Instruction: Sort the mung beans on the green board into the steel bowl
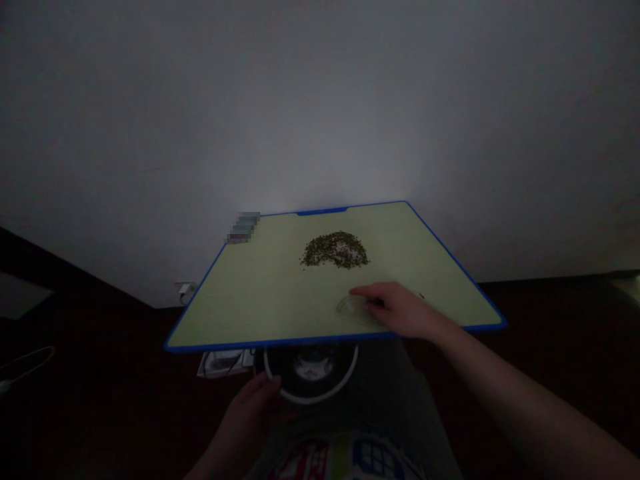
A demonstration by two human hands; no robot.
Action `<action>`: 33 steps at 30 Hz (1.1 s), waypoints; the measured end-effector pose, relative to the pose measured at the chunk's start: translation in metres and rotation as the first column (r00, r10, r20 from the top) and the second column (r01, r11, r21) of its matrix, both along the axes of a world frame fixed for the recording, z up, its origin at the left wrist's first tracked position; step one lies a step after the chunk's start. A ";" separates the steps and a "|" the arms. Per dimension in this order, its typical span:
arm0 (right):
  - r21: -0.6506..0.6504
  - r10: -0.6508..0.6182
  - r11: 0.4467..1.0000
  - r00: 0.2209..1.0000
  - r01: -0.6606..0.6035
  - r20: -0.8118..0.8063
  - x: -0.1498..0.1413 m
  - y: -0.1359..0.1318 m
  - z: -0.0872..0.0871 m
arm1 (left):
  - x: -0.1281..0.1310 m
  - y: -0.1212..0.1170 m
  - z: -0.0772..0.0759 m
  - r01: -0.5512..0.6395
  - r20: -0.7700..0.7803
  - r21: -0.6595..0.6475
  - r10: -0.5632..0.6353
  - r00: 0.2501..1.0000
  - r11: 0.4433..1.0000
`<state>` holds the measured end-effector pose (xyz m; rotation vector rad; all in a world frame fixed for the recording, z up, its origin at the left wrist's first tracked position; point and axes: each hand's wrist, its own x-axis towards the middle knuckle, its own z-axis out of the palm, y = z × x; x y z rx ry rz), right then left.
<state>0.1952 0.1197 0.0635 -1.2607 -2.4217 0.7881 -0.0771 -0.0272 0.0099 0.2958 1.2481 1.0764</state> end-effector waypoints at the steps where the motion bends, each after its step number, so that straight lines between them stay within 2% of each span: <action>1: 0.003 -0.068 0.998 0.997 0.067 0.037 0.009 0.005 -0.001 | 0.001 0.000 -0.001 0.003 -0.001 -0.003 -0.003 1.000 1.000; 4: 0.067 -0.298 0.954 0.945 0.291 0.134 0.025 0.024 -0.004 | 0.006 0.003 -0.002 -0.010 -0.008 -0.002 0.010 1.000 1.000; 7: 0.150 -0.343 0.935 0.927 0.321 0.151 0.020 0.043 -0.007 | 0.010 0.006 -0.002 0.002 -0.009 -0.004 -0.002 1.000 1.000; 12: 0.099 -0.209 0.976 0.955 0.192 0.211 -0.016 0.050 -0.001 | 0.011 0.009 -0.003 0.056 0.012 0.026 -0.057 0.998 0.998; 16: 0.017 -0.037 0.999 0.972 0.034 0.231 -0.044 0.031 0.011 | 0.010 0.008 -0.006 0.062 0.019 0.029 -0.063 0.998 0.998; 19: -0.024 0.085 0.996 0.978 -0.081 0.192 -0.057 0.013 0.016 | 0.010 0.009 -0.006 0.074 0.013 0.032 -0.074 0.997 0.997; 23: -0.049 0.141 0.990 0.979 -0.135 0.149 -0.061 0.002 0.016 | 0.012 0.010 -0.004 0.084 0.020 0.019 -0.084 0.996 0.996; 33: -0.114 0.270 0.956 0.963 -0.270 -0.016 -0.045 0.006 0.014 | 0.015 0.012 -0.003 0.079 -0.031 -0.014 -0.080 0.996 0.997</action>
